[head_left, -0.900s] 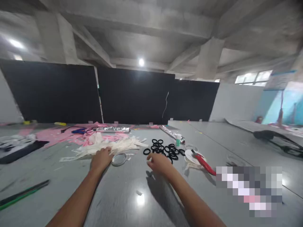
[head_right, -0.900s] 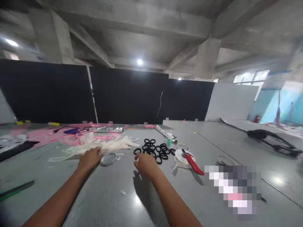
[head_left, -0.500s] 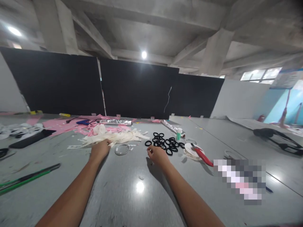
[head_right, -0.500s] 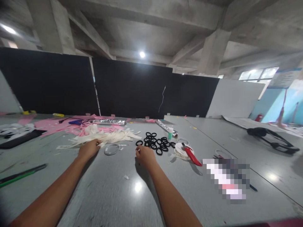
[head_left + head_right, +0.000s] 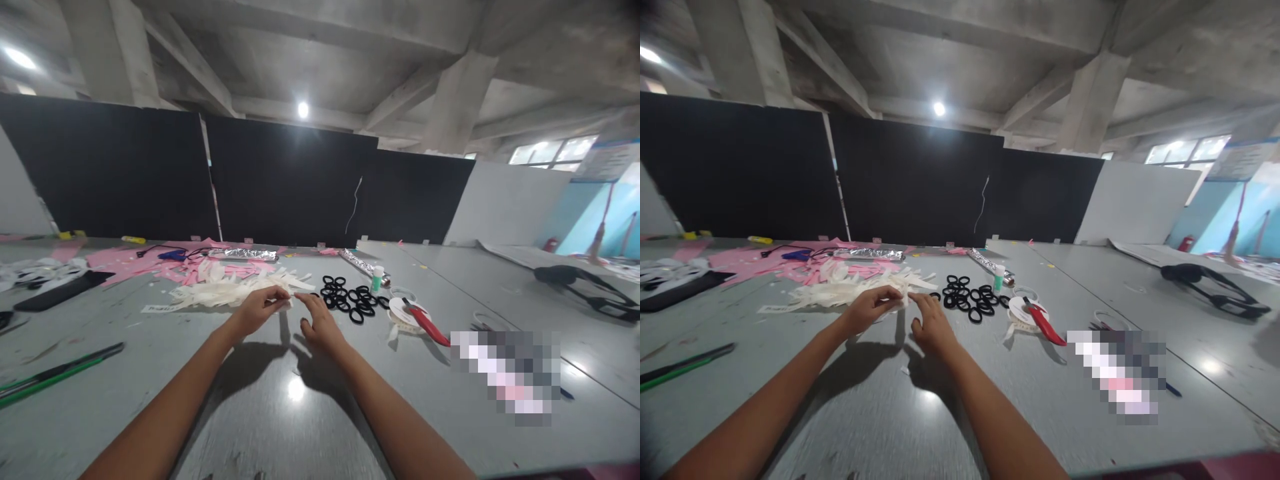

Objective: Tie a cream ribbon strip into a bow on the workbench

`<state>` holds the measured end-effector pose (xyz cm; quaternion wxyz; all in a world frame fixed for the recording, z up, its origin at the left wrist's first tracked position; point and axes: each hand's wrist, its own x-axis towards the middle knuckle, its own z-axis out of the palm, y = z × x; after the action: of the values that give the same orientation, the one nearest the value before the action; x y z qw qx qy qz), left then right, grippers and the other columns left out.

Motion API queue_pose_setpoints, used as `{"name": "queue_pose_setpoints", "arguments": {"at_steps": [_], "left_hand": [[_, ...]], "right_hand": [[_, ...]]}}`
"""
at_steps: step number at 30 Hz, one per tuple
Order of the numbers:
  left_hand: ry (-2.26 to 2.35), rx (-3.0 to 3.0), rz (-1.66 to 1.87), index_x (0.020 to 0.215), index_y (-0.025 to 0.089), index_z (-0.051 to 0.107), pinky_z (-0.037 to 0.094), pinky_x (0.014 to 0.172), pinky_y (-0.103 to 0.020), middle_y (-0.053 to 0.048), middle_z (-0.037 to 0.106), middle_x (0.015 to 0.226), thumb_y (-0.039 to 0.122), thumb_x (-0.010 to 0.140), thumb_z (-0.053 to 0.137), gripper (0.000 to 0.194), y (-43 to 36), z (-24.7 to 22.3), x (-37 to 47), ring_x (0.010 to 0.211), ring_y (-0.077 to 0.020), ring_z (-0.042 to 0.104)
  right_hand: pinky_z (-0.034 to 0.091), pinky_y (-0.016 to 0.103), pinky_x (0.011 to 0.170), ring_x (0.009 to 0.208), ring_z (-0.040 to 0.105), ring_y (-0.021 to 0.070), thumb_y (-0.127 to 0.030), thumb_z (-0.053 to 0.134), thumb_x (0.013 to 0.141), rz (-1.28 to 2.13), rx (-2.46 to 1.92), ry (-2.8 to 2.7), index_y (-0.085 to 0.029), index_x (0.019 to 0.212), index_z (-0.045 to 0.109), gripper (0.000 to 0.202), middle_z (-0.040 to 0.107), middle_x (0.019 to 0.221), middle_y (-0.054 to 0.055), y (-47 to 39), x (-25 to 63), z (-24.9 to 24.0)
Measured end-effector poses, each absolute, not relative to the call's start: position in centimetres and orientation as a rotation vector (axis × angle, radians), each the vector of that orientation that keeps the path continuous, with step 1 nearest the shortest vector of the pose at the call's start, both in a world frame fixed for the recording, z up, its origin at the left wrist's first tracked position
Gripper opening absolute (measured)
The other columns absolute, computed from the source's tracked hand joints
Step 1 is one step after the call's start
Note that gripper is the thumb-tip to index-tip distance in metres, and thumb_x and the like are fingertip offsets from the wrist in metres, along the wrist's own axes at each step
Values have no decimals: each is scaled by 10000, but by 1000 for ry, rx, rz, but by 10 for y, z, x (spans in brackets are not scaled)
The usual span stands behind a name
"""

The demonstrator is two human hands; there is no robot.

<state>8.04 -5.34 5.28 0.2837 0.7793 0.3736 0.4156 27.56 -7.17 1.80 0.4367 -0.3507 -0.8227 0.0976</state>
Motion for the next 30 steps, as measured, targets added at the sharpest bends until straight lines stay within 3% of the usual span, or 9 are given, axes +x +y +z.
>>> {"name": "queue_pose_setpoints", "arguments": {"at_steps": [3,6,9,12,17,25,30], "left_hand": [[875,2018,1047,907,156,635,449,754,-272,-64,652,910,318,785,587,208,-60,52,88,837,-166,592],[856,1917,1035,910,152,633,424,613,-221,-41,640,810,307,760,622,216,-62,54,86,673,-115,560],[869,1752,1050,943,155,605,266,428,-176,7,574,679,311,758,617,243,-60,57,80,450,-39,385],[830,1587,1077,963,167,574,145,388,-174,58,460,590,315,765,597,249,-57,58,75,384,-13,239],[901,1488,1220,923,177,552,128,380,-164,99,290,489,292,762,573,199,-52,59,65,370,-27,210],[902,1293,1401,886,202,495,136,353,-144,125,189,476,273,697,640,249,-46,62,44,347,-28,172],[875,1249,1423,956,221,491,128,354,-137,129,173,488,327,703,669,326,-48,65,42,351,-22,153]], "right_hand": [[349,368,982,1135,470,213,-112,558,718,351,-767,-2036,-205,1234,508,526,546,1246,70,-69,272,15],[419,287,805,851,578,172,-228,581,781,491,-801,-1997,-178,841,650,104,664,886,27,-67,271,15],[389,217,619,613,535,118,-299,540,833,589,-915,-1927,-167,665,615,227,614,629,-10,-66,274,19],[359,197,553,524,502,102,-356,477,881,579,-983,-1879,-174,754,621,265,584,559,-27,-66,283,24],[367,196,587,543,543,109,-418,444,904,270,-1068,-1885,-211,942,668,307,609,595,-20,-60,306,31],[402,248,693,715,609,164,-436,379,921,98,-1237,-1656,-207,1011,666,378,684,779,31,-51,339,43],[395,285,744,833,596,205,-321,397,905,-23,-1557,-1664,-176,967,686,329,680,904,98,-42,360,40]]}}
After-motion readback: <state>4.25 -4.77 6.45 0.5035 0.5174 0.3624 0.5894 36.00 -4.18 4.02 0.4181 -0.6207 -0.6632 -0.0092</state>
